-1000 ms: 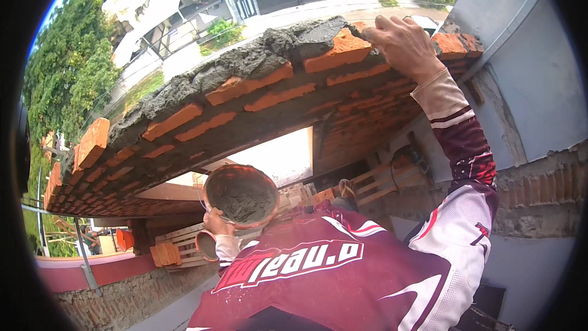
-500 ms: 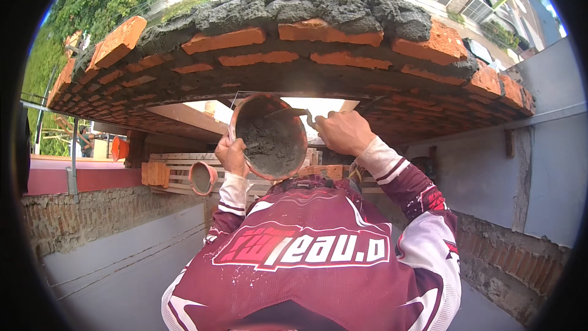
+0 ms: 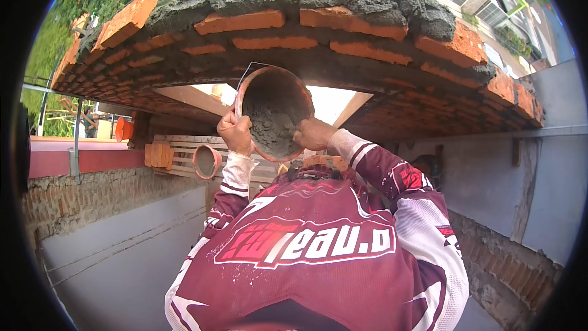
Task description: The person applies mortar to a brick wall using a trowel, places bricks into the wall, and taps them to align. The person repeatedly scoops mortar from a bucket and spreads it along the top of the wall before setting bricks.
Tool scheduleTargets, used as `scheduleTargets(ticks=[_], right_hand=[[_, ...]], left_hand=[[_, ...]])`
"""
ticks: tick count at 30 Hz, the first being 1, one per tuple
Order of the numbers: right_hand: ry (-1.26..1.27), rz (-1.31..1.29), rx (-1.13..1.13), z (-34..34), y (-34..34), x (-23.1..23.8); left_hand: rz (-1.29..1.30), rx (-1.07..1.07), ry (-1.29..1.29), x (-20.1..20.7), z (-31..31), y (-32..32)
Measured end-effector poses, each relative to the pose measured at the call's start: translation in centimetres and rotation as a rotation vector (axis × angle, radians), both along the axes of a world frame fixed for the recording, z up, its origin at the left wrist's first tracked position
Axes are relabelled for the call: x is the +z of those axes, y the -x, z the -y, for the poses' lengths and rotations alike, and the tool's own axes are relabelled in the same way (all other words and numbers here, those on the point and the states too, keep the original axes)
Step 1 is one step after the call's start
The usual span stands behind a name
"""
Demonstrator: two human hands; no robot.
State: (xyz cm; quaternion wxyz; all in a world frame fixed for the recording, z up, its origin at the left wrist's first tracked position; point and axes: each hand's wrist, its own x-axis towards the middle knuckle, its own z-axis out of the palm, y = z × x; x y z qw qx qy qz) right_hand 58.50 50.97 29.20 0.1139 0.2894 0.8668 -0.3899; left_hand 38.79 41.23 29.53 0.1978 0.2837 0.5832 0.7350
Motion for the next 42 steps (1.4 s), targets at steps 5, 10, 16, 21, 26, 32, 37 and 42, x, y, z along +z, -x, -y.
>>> scheduleTargets(ticks=[5,10,16,21,26,32,37,42], right_hand=[[0.682,-0.052,-0.176,1.9,-1.3,-1.5],[-0.390,-0.103,0.084,1.8,-3.2,1.8],[-0.620,0.028,-0.042,-1.5,-3.6,4.7],[0.057,0.130,0.045,-0.2,-1.2,2.5],[0.601,-0.023,-0.181,1.5,-3.1,1.3],[-0.623,-0.178,0.183,1.8,-4.7,1.5],[-0.628,0.000,0.009,0.5,-4.3,2.5],[-0.237,0.060,0.232,1.2,-1.9,1.5]], left_hand=[[-0.022,-0.112,0.128,-0.3,0.5,1.4],[0.039,-0.037,0.076,-0.6,1.0,2.2],[-0.200,-0.003,0.086,-0.8,-0.1,0.4],[-0.160,0.024,0.122,-0.6,-0.7,-0.4],[0.050,0.019,0.147,-1.0,-0.1,0.1],[0.111,0.069,0.153,-2.1,1.0,0.4],[-0.049,0.023,0.258,-2.4,0.7,-0.6],[-0.113,0.040,0.191,-2.1,0.1,-1.1]])
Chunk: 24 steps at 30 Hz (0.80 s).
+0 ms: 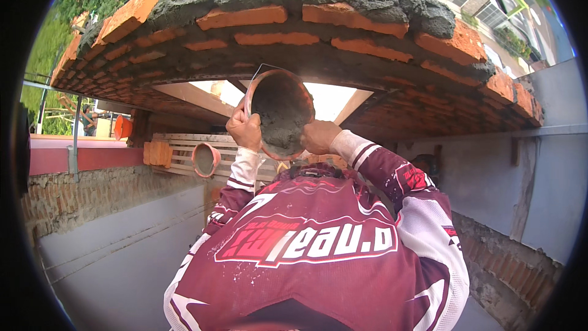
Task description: The person applies mortar to a brick wall using a trowel, places bricks into the wall, and taps them to align. The person repeatedly scoops mortar from a bucket and spreads it along the top of the wall before setting bricks.
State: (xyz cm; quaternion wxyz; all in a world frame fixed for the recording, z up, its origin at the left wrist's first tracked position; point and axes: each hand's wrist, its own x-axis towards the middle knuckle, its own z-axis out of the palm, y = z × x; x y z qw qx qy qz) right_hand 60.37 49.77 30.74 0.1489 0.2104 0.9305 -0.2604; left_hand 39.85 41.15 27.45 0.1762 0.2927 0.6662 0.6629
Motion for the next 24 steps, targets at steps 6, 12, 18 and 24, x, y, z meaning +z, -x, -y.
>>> scheduleTargets(ticks=[6,12,18,24], right_hand=[[0.979,0.069,-0.472,-1.0,-1.5,0.7],[0.718,-0.122,-0.476,-4.5,-6.8,11.0],[0.220,-0.489,-0.529,-9.0,-11.5,25.4],[-0.997,-0.576,-0.351,-12.1,-9.7,25.8]], left_hand=[[0.226,0.041,-0.033,0.2,0.5,0.0],[0.630,0.173,-0.166,-0.3,2.9,1.3],[0.602,0.247,-0.073,-1.4,3.1,0.6],[0.572,0.288,-0.009,-2.4,3.6,1.1]])
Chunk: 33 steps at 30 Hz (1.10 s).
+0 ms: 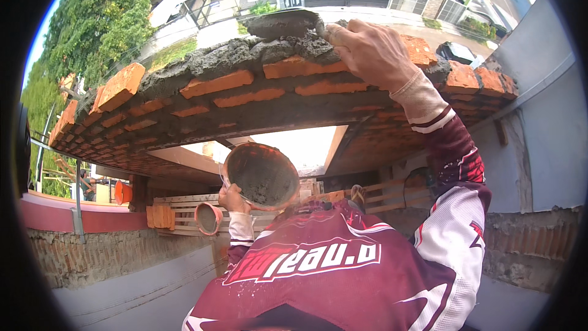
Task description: The person applies mortar to a brick wall using a trowel, places bricks into the wall, and taps them to align. The person repeatedly scoops mortar from a bucket and spreads it along the top of the wall before setting bricks.
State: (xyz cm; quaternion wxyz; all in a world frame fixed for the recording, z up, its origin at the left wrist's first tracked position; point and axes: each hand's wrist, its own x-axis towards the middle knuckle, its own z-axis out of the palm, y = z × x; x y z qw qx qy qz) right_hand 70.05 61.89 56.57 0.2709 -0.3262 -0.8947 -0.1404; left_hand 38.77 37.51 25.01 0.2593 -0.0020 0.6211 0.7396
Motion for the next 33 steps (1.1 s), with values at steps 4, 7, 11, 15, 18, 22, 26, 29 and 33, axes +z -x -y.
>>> scheduleTargets(ticks=[4,7,11,15,18,22,26,29,33], right_hand=[[-0.250,0.009,-0.069,0.2,-0.5,-1.3],[-0.295,-0.028,-0.153,0.9,-2.3,0.0],[-0.364,0.103,-0.178,1.6,-2.7,0.1],[-0.339,0.249,-0.229,1.6,-3.6,-1.4],[-0.299,0.287,-0.299,1.3,-5.6,-1.9],[-0.258,0.301,-0.327,1.3,-7.7,-1.8],[-0.254,0.373,-0.372,1.5,-9.3,-1.2],[-0.301,0.437,-0.425,1.3,-11.1,-0.6],[-0.289,0.422,-0.433,1.0,-12.8,-0.5]], left_hand=[[-0.005,-0.011,0.033,-1.1,1.4,1.3],[0.008,0.069,0.086,-1.6,2.2,1.8],[-0.007,0.033,0.155,-1.4,2.3,2.1],[-0.057,0.018,0.172,-0.8,2.3,2.2],[-0.014,0.029,0.141,-0.8,2.6,2.7],[-0.048,-0.013,0.187,-1.2,2.6,2.9],[-0.067,-0.034,0.193,-1.7,2.4,2.8],[0.001,0.006,0.167,-2.0,2.6,2.8],[0.036,0.026,0.191,-2.5,2.5,2.7]])
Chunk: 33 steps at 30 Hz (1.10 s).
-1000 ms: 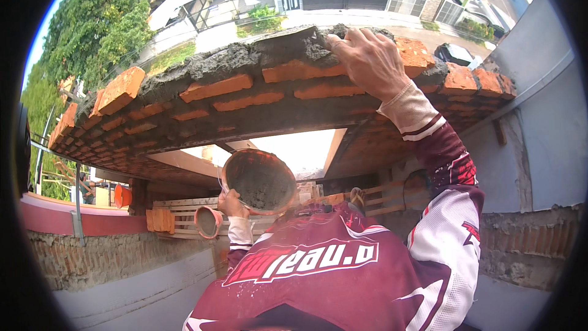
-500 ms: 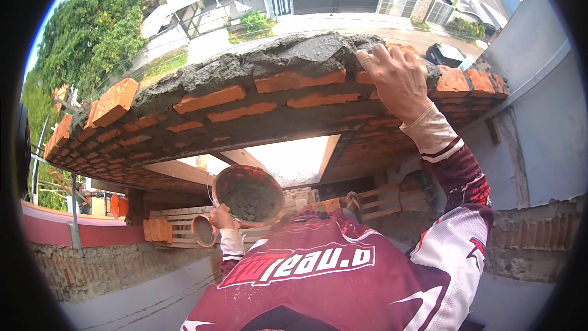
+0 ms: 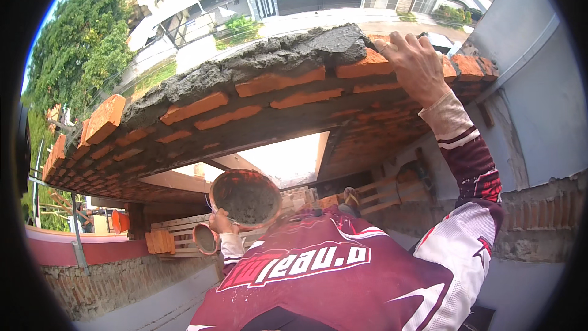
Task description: The person applies mortar to a brick wall using a trowel, places bricks into the wall, and taps them to align. The person repeatedly scoops mortar from a bucket and spreads it along the top of the wall before setting bricks.
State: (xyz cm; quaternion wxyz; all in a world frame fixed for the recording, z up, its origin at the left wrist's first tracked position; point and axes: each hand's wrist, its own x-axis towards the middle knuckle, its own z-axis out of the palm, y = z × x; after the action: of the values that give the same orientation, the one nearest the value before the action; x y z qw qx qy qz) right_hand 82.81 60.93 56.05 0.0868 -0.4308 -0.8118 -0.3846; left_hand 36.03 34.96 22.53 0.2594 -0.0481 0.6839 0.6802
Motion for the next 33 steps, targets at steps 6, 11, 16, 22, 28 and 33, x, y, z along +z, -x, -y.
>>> scheduleTargets(ticks=[6,11,16,22,28,33], right_hand=[[-0.056,0.003,-0.035,0.3,-1.6,0.4],[-0.023,0.009,-0.063,0.3,-3.2,0.1],[0.012,-0.020,-0.099,1.1,-4.5,0.8],[0.191,-0.204,-0.203,2.2,-2.7,5.0],[0.421,0.090,-0.472,-2.2,5.7,6.7],[0.531,0.144,-0.321,-3.0,13.0,7.2]], left_hand=[[-0.003,-0.049,0.035,0.2,-0.3,-0.3],[-0.007,-0.046,0.029,0.4,-0.3,-0.2],[-0.012,-0.046,0.083,-0.3,-0.5,0.3],[-0.003,-0.043,0.045,-1.6,-0.1,0.9],[0.027,-0.048,0.045,-3.1,0.4,1.7],[-0.007,-0.035,0.059,-3.5,1.0,2.2]])
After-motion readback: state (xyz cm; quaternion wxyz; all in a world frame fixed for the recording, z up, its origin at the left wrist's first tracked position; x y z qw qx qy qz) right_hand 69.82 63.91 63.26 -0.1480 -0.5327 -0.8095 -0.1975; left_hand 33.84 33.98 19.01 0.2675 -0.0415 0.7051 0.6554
